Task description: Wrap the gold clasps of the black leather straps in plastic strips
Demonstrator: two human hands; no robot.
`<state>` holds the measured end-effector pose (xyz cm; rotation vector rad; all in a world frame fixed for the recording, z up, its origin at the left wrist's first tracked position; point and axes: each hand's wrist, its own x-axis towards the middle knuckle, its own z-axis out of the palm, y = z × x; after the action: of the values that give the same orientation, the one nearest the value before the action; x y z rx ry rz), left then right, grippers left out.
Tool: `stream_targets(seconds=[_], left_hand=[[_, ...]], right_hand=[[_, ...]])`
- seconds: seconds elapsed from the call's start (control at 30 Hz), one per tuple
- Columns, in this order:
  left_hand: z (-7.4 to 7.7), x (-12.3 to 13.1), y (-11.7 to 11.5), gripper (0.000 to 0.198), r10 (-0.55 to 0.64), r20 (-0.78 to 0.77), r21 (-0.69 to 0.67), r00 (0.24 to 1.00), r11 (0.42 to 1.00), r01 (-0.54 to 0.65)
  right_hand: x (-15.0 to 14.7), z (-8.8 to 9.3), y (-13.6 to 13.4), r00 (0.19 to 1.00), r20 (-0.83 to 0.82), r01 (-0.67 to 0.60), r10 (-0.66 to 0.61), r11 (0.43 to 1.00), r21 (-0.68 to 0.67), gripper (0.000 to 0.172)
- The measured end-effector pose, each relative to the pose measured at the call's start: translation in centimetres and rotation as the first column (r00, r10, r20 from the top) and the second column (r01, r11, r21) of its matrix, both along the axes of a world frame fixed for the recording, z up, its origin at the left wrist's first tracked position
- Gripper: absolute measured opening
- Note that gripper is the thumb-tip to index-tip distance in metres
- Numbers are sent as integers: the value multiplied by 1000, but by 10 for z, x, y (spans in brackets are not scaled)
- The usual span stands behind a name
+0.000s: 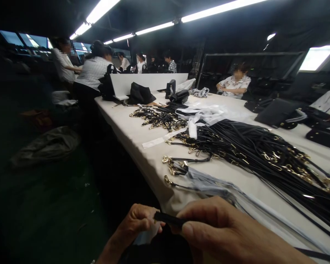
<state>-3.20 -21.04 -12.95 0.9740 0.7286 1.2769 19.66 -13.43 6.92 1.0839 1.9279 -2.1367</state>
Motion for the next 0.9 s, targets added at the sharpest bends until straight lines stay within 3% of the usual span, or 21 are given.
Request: stream_targets(seconds=[0.23,0.5,0.63,0.9], left_hand=[[5,5,3,47,40,8,77,999,996,-40],[1,0,1,51,52,-121,-5,991,999,-53],[3,-2,-2,49,18,-141,-17,990,1000,-21],[-11,0,0,48,39,-75,21,996,999,-37]], right_hand=[[-1,-5,0,998,51,-35,34,999,15,51],[9,-13,8,995,91,-35,36,999,-6,58],[13,-8,12,995,97,-26,27,1000,-16,55],[8,4,5,991,123,-60,59,998,6,59]])
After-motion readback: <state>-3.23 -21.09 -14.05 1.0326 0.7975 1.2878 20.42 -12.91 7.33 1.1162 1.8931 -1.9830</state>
